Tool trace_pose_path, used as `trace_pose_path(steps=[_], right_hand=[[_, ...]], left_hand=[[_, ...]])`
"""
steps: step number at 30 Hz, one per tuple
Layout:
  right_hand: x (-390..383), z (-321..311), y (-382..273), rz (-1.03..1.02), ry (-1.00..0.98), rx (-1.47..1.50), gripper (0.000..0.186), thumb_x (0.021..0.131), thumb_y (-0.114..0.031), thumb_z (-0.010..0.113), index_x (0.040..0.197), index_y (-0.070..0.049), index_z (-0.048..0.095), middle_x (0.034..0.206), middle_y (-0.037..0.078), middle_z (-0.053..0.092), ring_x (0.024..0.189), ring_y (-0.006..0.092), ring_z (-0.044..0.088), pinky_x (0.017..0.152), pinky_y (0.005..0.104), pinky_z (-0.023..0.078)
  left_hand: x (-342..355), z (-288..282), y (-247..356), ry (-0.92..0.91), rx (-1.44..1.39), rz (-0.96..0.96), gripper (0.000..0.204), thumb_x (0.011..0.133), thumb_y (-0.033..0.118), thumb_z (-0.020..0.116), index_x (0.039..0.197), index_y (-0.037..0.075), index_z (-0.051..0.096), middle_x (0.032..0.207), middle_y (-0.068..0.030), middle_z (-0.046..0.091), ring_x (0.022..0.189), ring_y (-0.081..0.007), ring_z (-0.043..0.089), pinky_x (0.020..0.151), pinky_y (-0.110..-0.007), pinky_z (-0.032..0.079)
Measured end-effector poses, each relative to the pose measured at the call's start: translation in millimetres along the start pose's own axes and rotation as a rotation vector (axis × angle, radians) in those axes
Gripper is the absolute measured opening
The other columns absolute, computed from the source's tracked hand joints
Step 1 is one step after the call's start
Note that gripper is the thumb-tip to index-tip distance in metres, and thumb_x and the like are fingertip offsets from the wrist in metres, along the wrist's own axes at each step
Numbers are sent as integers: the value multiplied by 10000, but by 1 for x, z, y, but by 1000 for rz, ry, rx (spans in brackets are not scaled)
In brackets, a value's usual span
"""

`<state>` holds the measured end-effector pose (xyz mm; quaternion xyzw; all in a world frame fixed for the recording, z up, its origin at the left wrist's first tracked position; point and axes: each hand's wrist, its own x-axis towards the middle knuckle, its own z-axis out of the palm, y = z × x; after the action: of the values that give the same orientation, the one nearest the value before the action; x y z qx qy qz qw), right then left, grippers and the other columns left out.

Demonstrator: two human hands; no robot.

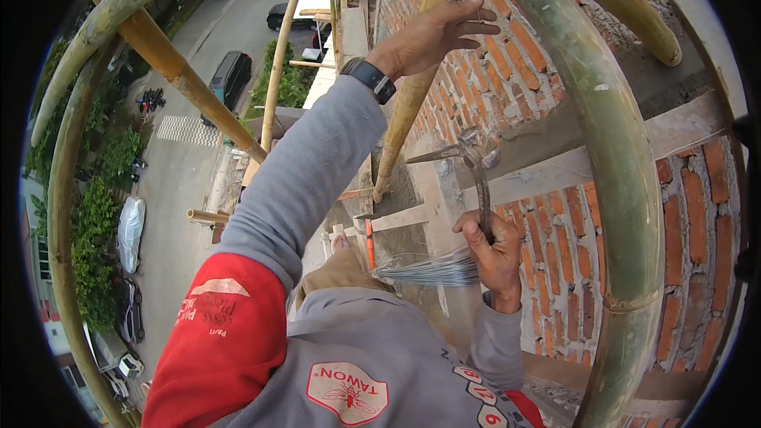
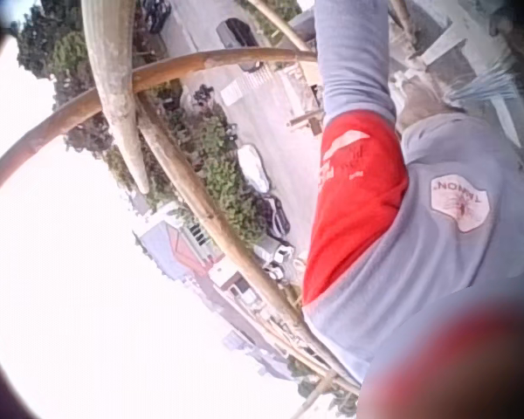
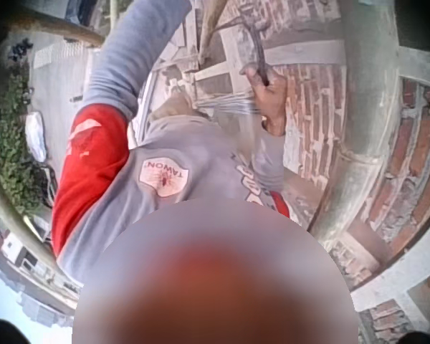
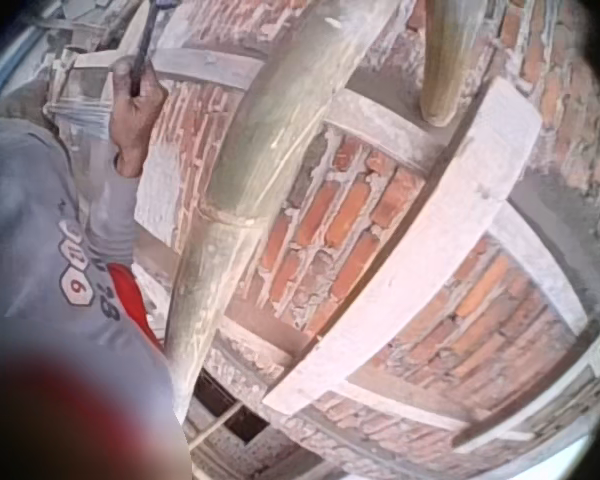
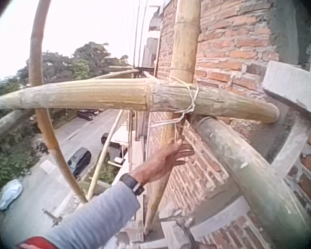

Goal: The person secures bamboo poles on a scaffolding structure by wrapping metal wire around joints and twisting it with pliers. The person repeatedly measures, wraps, and tightens wire at multiple intersections to stabilize the bamboo framework.

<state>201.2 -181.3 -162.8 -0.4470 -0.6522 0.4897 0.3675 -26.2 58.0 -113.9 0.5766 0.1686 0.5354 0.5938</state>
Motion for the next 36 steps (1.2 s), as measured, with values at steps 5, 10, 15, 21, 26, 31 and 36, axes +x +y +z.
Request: trace_pose_path(steps=[5,10,15,21,26,31,36], right_hand=[[2,-20,21,-108,202,-43,364,1030,-336,662,1153,0,729,651,-45,523,592,50,390,539,255,279],[19,-17,63,-145,412,-196,347,1038,-305,646,1178,2,726,771,-1,649,619,68,471,559,256,351],[23,-9,99,-188,495,-339,304,1018,-225,676,1188,25,705,936,93,760,765,161,686,695,306,536],[18,0,103,-169,535,-292,226,1005,-161,677,1100,43,664,849,104,719,716,149,653,654,302,531],[22,2,92,-210,465,110,227,1027,-174,641,1092,41,666,751,73,633,684,147,594,654,309,488],[25,3,85,-245,424,-336,222,983,-165,709,1089,30,711,902,134,716,822,249,671,759,354,522],[14,-12,57,12,311,-371,188,965,-102,710,1117,4,745,1021,143,758,926,249,719,834,359,548]], left_hand=[[-6,-32,-12,-213,-511,-77,753,1030,581,527,1578,91,363,1506,-214,478,1392,-340,490,1172,-472,366],[4,-37,-12,-44,135,4,674,1001,496,625,1530,108,476,1415,-139,593,1308,-273,569,1183,-420,386],[13,-41,-16,262,780,85,543,959,429,726,1381,96,646,1110,-79,753,1059,-197,696,1024,-376,519],[2,-27,-20,516,1060,-6,459,863,455,816,1161,108,785,961,-90,786,882,-206,743,783,-321,570],[-107,48,-46,285,648,59,693,924,557,721,1421,98,571,1209,-57,712,1048,-183,661,943,-391,521],[-144,96,-84,18,464,-36,670,911,425,783,1436,99,526,1283,-88,684,1126,-212,669,945,-377,539],[-145,96,-80,-37,585,-4,696,877,378,817,1441,109,511,1275,-114,656,1215,-260,632,983,-407,528]])
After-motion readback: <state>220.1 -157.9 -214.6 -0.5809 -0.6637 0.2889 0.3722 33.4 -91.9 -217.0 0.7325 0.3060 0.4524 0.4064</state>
